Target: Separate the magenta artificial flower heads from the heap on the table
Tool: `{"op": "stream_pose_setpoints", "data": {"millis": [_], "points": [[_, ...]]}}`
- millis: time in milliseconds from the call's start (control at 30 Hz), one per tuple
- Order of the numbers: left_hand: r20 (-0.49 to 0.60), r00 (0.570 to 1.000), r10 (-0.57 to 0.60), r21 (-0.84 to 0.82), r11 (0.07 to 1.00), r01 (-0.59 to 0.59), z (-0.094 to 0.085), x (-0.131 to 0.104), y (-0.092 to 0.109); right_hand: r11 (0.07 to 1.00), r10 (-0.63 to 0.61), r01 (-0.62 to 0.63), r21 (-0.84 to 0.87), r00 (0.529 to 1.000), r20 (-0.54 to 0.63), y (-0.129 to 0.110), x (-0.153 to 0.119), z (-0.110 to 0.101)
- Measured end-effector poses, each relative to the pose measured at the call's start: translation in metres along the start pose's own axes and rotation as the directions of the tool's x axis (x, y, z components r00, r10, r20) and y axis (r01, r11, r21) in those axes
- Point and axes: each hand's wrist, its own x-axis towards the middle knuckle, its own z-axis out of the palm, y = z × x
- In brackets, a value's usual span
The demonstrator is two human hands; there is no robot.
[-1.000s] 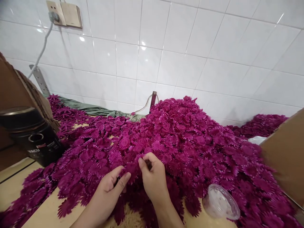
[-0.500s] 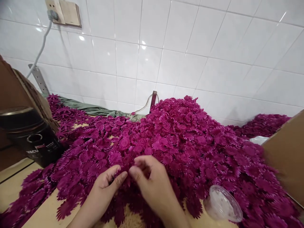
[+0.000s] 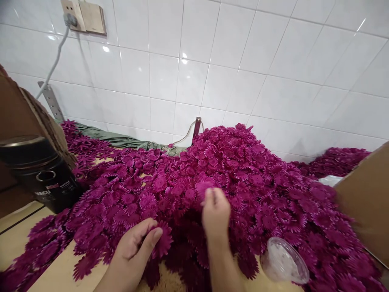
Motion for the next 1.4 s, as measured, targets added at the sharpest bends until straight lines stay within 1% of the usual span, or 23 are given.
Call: {"op": "stream_pose_setpoints", "data": {"millis": [33, 67, 100, 133, 200, 300, 367, 433, 500, 567, 633, 667, 700, 733, 767, 867, 967, 1033, 1067, 1133, 1233, 1333, 1400], "points": [[-0.022, 1.000, 0.000, -0.002, 1.000, 0.000, -0.003, -0.002, 0.000, 0.996, 0.050, -0.041, 0.077, 0.992, -0.117, 0.000, 0.008, -0.006], [-0.035, 0.999, -0.010, -0.005, 1.000, 0.010, -0.007, -0.002, 0.000, 0.988, 0.081, -0.053, 0.144, 0.977, -0.197, 0.000, 0.014, -0.012], [-0.033, 0.999, -0.029, -0.012, 1.000, 0.028, -0.009, -0.002, 0.001, 0.986, 0.083, -0.052, 0.161, 0.979, -0.188, -0.003, 0.017, -0.017], [-0.017, 0.998, -0.053, -0.023, 0.998, 0.052, -0.011, -0.001, 0.002, 0.986, 0.075, -0.053, 0.156, 0.988, -0.133, -0.006, 0.016, -0.020], [0.050, 0.995, -0.088, -0.046, 0.995, 0.091, -0.012, 0.002, 0.005, 0.987, 0.057, -0.057, 0.147, 0.998, 0.001, -0.014, 0.009, -0.021], [0.125, 0.989, -0.082, -0.052, 0.995, 0.089, -0.010, 0.006, 0.010, 0.986, 0.044, -0.072, 0.150, 0.983, 0.179, -0.020, -0.006, -0.016], [0.113, 0.991, -0.077, -0.032, 0.996, 0.081, -0.010, 0.008, 0.010, 0.982, 0.066, -0.108, 0.157, 0.966, 0.250, -0.017, -0.012, -0.014], [0.059, 0.995, -0.083, -0.010, 0.996, 0.083, -0.012, 0.009, 0.007, 0.971, 0.107, -0.160, 0.176, 0.955, 0.278, -0.012, -0.016, -0.014], [0.029, 0.995, -0.098, -0.003, 0.995, 0.098, -0.013, 0.012, 0.004, 0.967, 0.099, -0.166, 0.193, 0.943, 0.316, -0.009, -0.021, -0.015], [0.034, 0.994, -0.107, -0.008, 0.994, 0.108, -0.011, 0.014, 0.001, 0.982, 0.009, -0.086, 0.171, 0.913, 0.408, -0.011, -0.031, -0.013], [0.046, 0.993, -0.113, -0.035, 0.993, 0.114, -0.006, 0.017, 0.002, 0.988, -0.131, 0.069, 0.137, 0.842, 0.523, -0.015, -0.043, -0.008], [0.056, 0.992, -0.117, -0.059, 0.991, 0.120, -0.004, 0.018, 0.003, 0.981, -0.194, 0.151, 0.122, 0.803, 0.563, -0.017, -0.049, -0.004], [0.071, 0.990, -0.123, -0.088, 0.988, 0.129, -0.002, 0.018, 0.004, 0.968, -0.245, 0.225, 0.107, 0.778, 0.579, -0.019, -0.054, 0.000], [0.089, 0.988, -0.130, -0.115, 0.984, 0.139, 0.000, 0.018, 0.005, 0.954, -0.285, 0.288, 0.089, 0.768, 0.573, -0.019, -0.059, 0.005], [0.108, 0.985, -0.134, -0.137, 0.979, 0.148, 0.002, 0.018, 0.006, 0.940, -0.311, 0.336, 0.059, 0.772, 0.554, -0.018, -0.062, 0.009], [0.152, 0.980, -0.128, -0.133, 0.980, 0.149, 0.001, 0.015, 0.006, 0.894, -0.363, 0.443, -0.072, 0.808, 0.463, -0.010, -0.064, 0.016], [0.104, 0.988, -0.118, -0.104, 0.986, 0.129, -0.004, 0.013, 0.005, 0.822, -0.451, 0.527, -0.214, 0.833, 0.319, 0.000, -0.056, 0.015], [0.064, 0.993, -0.104, -0.098, 0.989, 0.110, -0.008, 0.013, 0.005, 0.790, -0.492, 0.538, -0.294, 0.843, 0.219, 0.005, -0.046, 0.010], [0.058, 0.994, -0.094, -0.089, 0.991, 0.099, -0.009, 0.014, 0.005, 0.785, -0.496, 0.530, -0.320, 0.848, 0.187, 0.006, -0.041, 0.007], [0.057, 0.996, -0.064, -0.051, 0.996, 0.067, -0.012, 0.016, 0.004, 0.793, -0.476, 0.505, -0.342, 0.863, 0.169, 0.006, -0.031, 0.002], [0.021, 1.000, -0.003, 0.041, 0.999, 0.003, -0.014, 0.023, 0.001, 0.816, -0.424, 0.467, -0.342, 0.884, 0.195, 0.004, -0.022, -0.004], [-0.011, 0.997, 0.076, 0.173, 0.982, -0.073, -0.017, 0.028, -0.006, 0.821, -0.421, 0.471, -0.324, 0.881, 0.213, 0.006, -0.019, -0.006], [-0.041, 0.992, 0.117, 0.278, 0.955, -0.101, -0.019, 0.031, -0.009, 0.826, -0.422, 0.472, -0.307, 0.880, 0.218, 0.008, -0.020, -0.005]]}}
